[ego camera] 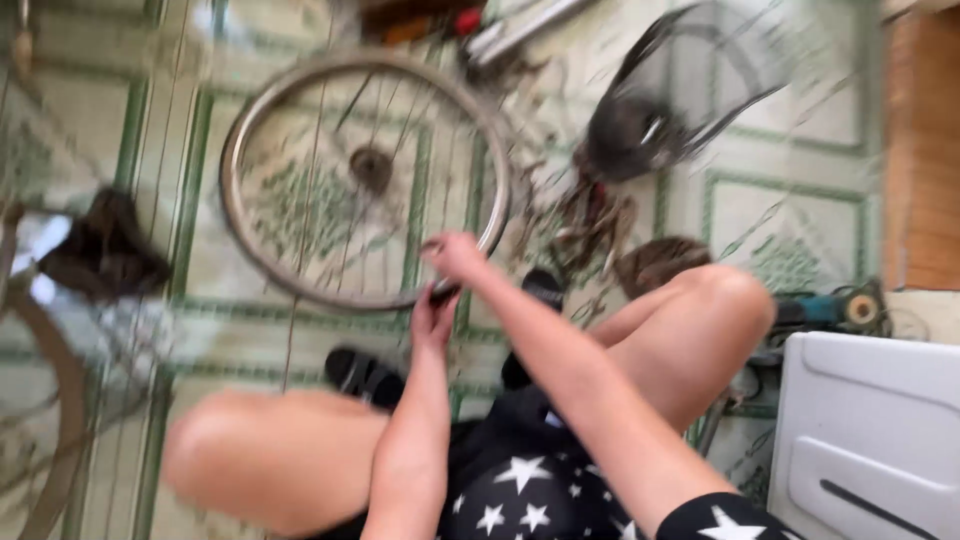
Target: The person uses a small wrench to loosen a bicycle wheel component, then uses a metal tool to pry and detach the bicycle tire from the wheel rim.
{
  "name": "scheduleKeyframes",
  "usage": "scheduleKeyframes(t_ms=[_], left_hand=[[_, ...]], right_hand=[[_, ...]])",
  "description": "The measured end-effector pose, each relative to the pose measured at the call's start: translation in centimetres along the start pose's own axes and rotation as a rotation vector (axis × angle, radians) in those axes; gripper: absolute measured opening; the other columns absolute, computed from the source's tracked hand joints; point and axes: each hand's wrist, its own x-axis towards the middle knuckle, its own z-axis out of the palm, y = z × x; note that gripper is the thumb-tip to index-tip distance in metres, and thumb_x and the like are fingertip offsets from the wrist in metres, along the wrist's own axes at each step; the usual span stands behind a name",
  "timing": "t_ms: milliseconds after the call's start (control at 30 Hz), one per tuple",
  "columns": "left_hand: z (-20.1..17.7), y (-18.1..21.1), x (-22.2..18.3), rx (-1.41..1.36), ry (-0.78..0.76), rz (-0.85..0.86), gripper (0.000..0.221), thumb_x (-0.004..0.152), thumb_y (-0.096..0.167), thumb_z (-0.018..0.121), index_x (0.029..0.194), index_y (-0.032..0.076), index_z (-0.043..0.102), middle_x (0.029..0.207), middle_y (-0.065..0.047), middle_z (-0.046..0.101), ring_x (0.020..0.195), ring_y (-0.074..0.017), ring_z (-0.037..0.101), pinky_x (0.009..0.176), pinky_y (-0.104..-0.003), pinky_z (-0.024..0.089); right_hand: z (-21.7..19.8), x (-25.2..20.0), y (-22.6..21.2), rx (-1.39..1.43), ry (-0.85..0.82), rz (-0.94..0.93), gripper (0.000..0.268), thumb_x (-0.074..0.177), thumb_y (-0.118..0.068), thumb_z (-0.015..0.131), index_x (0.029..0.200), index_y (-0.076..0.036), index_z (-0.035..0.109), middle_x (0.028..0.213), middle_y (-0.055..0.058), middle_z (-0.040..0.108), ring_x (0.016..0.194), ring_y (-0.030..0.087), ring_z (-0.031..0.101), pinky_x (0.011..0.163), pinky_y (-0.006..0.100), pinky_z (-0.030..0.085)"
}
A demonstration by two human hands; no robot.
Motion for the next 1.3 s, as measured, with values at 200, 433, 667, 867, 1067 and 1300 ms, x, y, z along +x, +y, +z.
scheduleKeyframes(t_ms=[200,433,667,867,1067,1300], left_hand=[[-4.0,0.4,0.2,0.028,0.071,0.11,0.048,0.099,0.018,0.063,0.136,-0.009,0.047,0.143,-0.025,0.05,0.136,-0.0416,0.048,0.118,-0.064,0.037],[-3.4,0.7,0.0,0.182,0.145,0.132,0.026,0.094,0.009,0.073,0.117,0.0,0.063,0.116,-0.014,0.067,0.117,-0.0299,0.063,0.11,-0.058,0.049],[-2.4,0.9,-0.7,0.243,0.124,0.12,0.028,0.094,-0.001,0.073,0.12,-0.005,0.064,0.118,-0.016,0.07,0.115,-0.0301,0.068,0.107,-0.052,0.056],[-2.8,0.4,0.5,0.271,0.145,0.16,0.045,0.089,-0.006,0.07,0.132,-0.004,0.059,0.132,-0.011,0.065,0.118,-0.0291,0.065,0.103,-0.05,0.057],[-3.5,0.3,1.0,0.266,0.132,0.152,0.049,0.09,-0.008,0.069,0.137,-0.008,0.056,0.138,-0.013,0.063,0.121,-0.0304,0.064,0.104,-0.047,0.058],[-4.0,0.2,1.6,0.278,0.133,0.15,0.048,0.089,-0.008,0.068,0.136,-0.008,0.056,0.138,-0.013,0.063,0.121,-0.0302,0.063,0.105,-0.047,0.056]], right_hand=[[-5.5,-3.1,3.1,1.14,-0.129,0.481,0.038,0.091,-0.02,0.065,0.12,0.005,0.069,0.098,0.021,0.078,0.083,0.029,0.08,0.072,0.037,0.067],[-9.8,-7.9,3.6,1.182,-0.101,0.475,0.033,0.096,-0.014,0.068,0.122,0.005,0.061,0.104,0.019,0.076,0.082,0.024,0.075,0.068,0.033,0.061],[-9.4,-11.1,3.2,0.856,-0.163,0.461,0.05,0.091,-0.004,0.064,0.139,0.003,0.052,0.099,0.016,0.077,0.069,0.017,0.071,0.06,0.027,0.058],[-7.6,-12.1,1.4,0.616,-0.322,0.506,0.037,0.095,-0.008,0.06,0.129,0.007,0.065,0.094,0.015,0.077,0.07,0.017,0.073,0.057,0.029,0.057],[-7.0,-11.9,0.9,0.545,-0.322,0.47,0.035,0.097,-0.01,0.059,0.127,0.006,0.068,0.094,0.014,0.077,0.07,0.017,0.073,0.058,0.029,0.058],[-6.6,-11.6,1.4,0.607,-0.292,0.486,0.039,0.093,-0.005,0.064,0.128,0.012,0.062,0.096,0.017,0.076,0.07,0.02,0.073,0.057,0.031,0.057]])
